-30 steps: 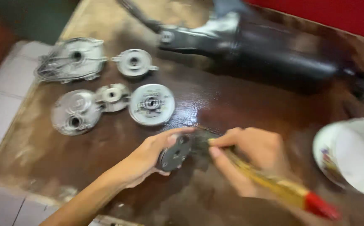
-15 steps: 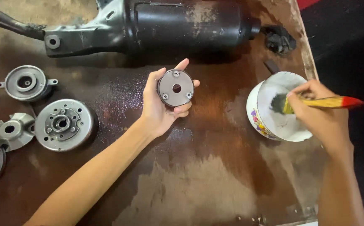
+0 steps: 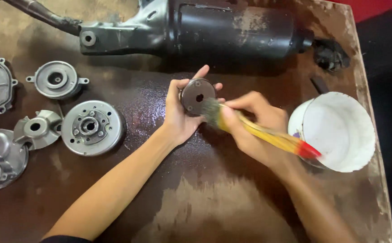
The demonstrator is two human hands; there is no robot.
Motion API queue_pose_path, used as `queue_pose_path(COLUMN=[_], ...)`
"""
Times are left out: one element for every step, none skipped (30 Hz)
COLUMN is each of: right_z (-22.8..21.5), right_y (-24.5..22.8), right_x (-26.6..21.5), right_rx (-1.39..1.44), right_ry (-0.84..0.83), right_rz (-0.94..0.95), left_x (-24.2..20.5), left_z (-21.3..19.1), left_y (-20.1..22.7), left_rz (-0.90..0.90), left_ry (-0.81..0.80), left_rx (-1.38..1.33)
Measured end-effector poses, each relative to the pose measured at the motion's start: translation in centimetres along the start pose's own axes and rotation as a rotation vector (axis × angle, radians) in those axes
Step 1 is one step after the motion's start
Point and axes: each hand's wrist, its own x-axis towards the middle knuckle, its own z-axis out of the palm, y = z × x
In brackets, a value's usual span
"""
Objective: The person cleans a large black mechanical component and several smaller silver metal parts using a yellow brush and a liquid from a white bowl. The person scrubs the surfaces of the parts, occasionally dipping the brush into the bowl to reload the cleaning solution, and places the cleaned items back on the workbench.
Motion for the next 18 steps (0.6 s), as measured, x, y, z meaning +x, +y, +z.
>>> queue_pose_path(right_z=[1.1, 2.3, 3.5, 4.3, 5.1, 5.7, 5.8, 5.9, 6.1, 6.1, 6.0, 5.9, 6.1, 6.3, 6.4, 6.3, 6.3, 6.4], right_y=[0.5, 0.9, 1.3, 1.6, 1.8, 2.2, 2.3, 2.5, 2.8, 3.4, 4.0, 4.7, 5.0, 5.5, 5.9, 6.1, 6.3, 6.5], right_x=[0.8, 1.6, 2.4, 2.3, 2.2, 2.3, 2.3, 2.2, 2.0, 2.4, 2.8, 2.9, 2.0, 1.3, 0.7, 1.0, 1.2, 1.3], right_rx=[0.003, 0.079, 0.156, 0.163, 0.098, 0.027, 0.03, 0.055, 0.08, 0.078, 0.164, 0.249, 0.246, 0.187, 0.127, 0.124, 0.138, 0.153], right_ry=[-0.003, 0.075, 0.152, 0.149, 0.068, -0.008, -0.006, 0.005, 0.014, 0.017, 0.129, 0.239, 0.241, 0.106, -0.03, -0.029, 0.083, 0.191], right_rz=[-0.003, 0.023, 0.05, 0.048, -0.096, -0.245, -0.253, -0.125, 0.003, -0.001, 0.039, 0.088, 0.094, -0.053, -0.2, -0.199, -0.122, -0.043], left_x=[0.1, 0.1, 0.1, 0.1, 0.2, 0.5, 0.6, 0.6, 0.6, 0.5, 0.5, 0.3, 0.4, 0.8, 1.1, 1.1, 1.1, 0.9], left_z=[-0.2, -0.6, -0.9, -1.2, -1.5, -1.6, -1.4, -1.3, -1.3, -1.0, -0.7, -0.5, -1.0, -1.4, -1.8, -1.7, -1.7, -1.8], left_y=[-0.1, -0.1, -0.1, -0.1, 0.0, 0.1, 0.2, 0.2, 0.1, 0.2, 0.1, -0.2, -0.5, -0.7, -0.8, -0.7, -0.6, -0.6], left_rz=[0.004, 0.01, 0.015, 0.02, 0.019, 0.021, 0.028, 0.039, 0.051, 0.053, 0.066, 0.071, 0.064, 0.129, 0.194, 0.193, 0.185, 0.178], left_ry=[0.003, -0.027, -0.056, -0.051, -0.068, -0.092, -0.094, -0.1, -0.107, -0.111, -0.051, 0.014, 0.015, -0.04, -0.095, -0.097, -0.086, -0.072], left_rx=[0.0, 0.018, 0.035, 0.038, 0.014, -0.008, -0.004, -0.037, -0.07, -0.067, -0.03, 0.004, 0.002, -0.006, -0.015, -0.015, -0.016, -0.019])
